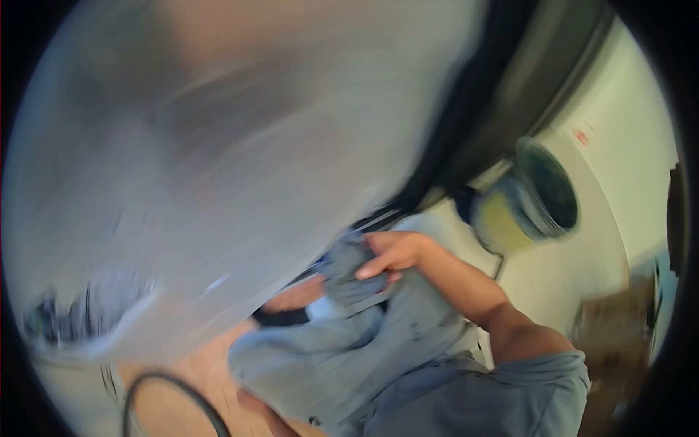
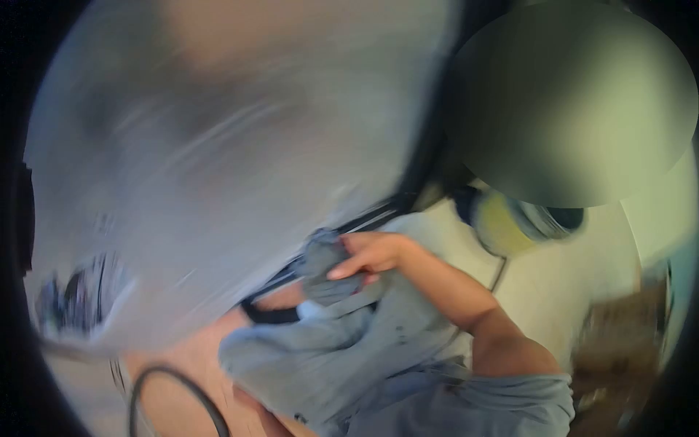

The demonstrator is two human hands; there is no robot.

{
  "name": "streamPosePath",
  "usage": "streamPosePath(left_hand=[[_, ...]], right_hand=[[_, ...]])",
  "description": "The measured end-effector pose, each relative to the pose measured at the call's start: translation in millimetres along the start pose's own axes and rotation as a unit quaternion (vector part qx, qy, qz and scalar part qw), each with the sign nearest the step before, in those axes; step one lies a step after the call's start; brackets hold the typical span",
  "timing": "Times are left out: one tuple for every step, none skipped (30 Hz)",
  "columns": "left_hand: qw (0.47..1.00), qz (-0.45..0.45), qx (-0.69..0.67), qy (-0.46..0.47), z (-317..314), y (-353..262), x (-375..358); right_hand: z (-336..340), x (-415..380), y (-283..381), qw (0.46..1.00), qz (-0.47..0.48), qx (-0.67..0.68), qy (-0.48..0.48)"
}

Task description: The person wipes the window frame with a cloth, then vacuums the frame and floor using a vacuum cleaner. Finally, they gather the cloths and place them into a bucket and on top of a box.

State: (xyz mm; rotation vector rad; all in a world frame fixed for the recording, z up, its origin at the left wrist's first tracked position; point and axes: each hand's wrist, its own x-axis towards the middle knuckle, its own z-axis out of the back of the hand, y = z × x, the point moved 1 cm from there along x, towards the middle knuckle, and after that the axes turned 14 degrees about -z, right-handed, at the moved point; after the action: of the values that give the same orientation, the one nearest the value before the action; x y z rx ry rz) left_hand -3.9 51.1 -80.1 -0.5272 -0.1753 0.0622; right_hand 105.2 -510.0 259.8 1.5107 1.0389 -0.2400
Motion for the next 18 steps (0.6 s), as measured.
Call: streamPosePath(left_hand=[[0.996, 0.051, -0.073, 0.016, 20.5, -28.7, 8.9], [0.990, 0.066, -0.125, 0.024, 25.2, -33.1, 12.6], [0.980, 0.085, -0.176, 0.025, 31.4, -42.9, 18.0], [0.967, 0.101, -0.234, 0.025, 40.5, -66.9, 27.2], [0.968, 0.091, -0.233, 0.031, 42.9, -74.1, 36.0], [0.943, 0.109, -0.315, 0.019, 44.6, -77.7, 39.4], [0.910, 0.132, -0.393, 0.005, 48.0, -78.6, 38.1], [0.872, 0.154, -0.464, -0.013, 54.9, -87.3, 43.6], [0.844, 0.156, -0.512, -0.022, 62.7, -88.4, 46.8], [0.818, 0.157, -0.553, -0.028, 67.8, -88.3, 51.1], [0.791, 0.159, -0.590, -0.032, 73.8, -88.4, 54.4], [0.767, 0.164, -0.619, -0.029, 78.6, -92.6, 59.1], [0.743, 0.180, -0.644, -0.037, 81.2, -88.6, 60.0], [0.720, 0.199, -0.662, -0.050, 83.2, -88.4, 57.7], [0.672, 0.268, -0.682, -0.103, 80.9, -102.8, 61.1], [0.618, 0.329, -0.695, -0.164, 78.6, -118.5, 63.2], [0.608, 0.307, -0.704, -0.201, 66.4, -91.9, 58.4], [0.597, 0.283, -0.713, -0.236, 53.0, -66.4, 53.7]], right_hand=[[9.3, -10.3, -9.9, 0.998, 0.047, 0.042, 0.025], [16.5, -20.0, -24.5, 0.991, 0.091, 0.077, 0.062], [23.3, -44.2, -36.3, 0.990, 0.109, 0.093, -0.003], [25.2, -72.3, -43.1, 0.985, 0.124, 0.104, -0.058], [22.3, -96.5, -47.7, 0.979, 0.137, 0.110, -0.106], [12.7, -121.8, -49.6, 0.938, 0.164, 0.140, -0.272], [36.7, -140.5, -76.9, 0.879, 0.174, 0.109, -0.431], [59.5, -159.7, -104.5, 0.794, 0.152, 0.079, -0.584], [28.0, -198.8, -79.2, 0.689, 0.105, 0.102, -0.710], [46.6, -223.0, -102.6, 0.605, 0.128, -0.042, -0.785], [63.4, -247.1, -126.4, 0.446, 0.102, -0.198, -0.867], [73.0, -268.4, -141.0, 0.259, 0.063, -0.290, -0.919], [76.9, -293.0, -146.2, 0.350, 0.134, -0.206, -0.904], [101.8, -308.7, -177.0, 0.347, 0.104, -0.266, -0.894], [125.1, -325.7, -207.2, 0.339, 0.078, -0.325, -0.879], [112.0, -311.7, -204.3, 0.399, 0.034, -0.315, -0.861], [138.9, -316.3, -248.0, 0.400, -0.120, -0.366, -0.832], [133.2, -290.3, -240.8, 0.429, -0.014, -0.372, -0.823]])
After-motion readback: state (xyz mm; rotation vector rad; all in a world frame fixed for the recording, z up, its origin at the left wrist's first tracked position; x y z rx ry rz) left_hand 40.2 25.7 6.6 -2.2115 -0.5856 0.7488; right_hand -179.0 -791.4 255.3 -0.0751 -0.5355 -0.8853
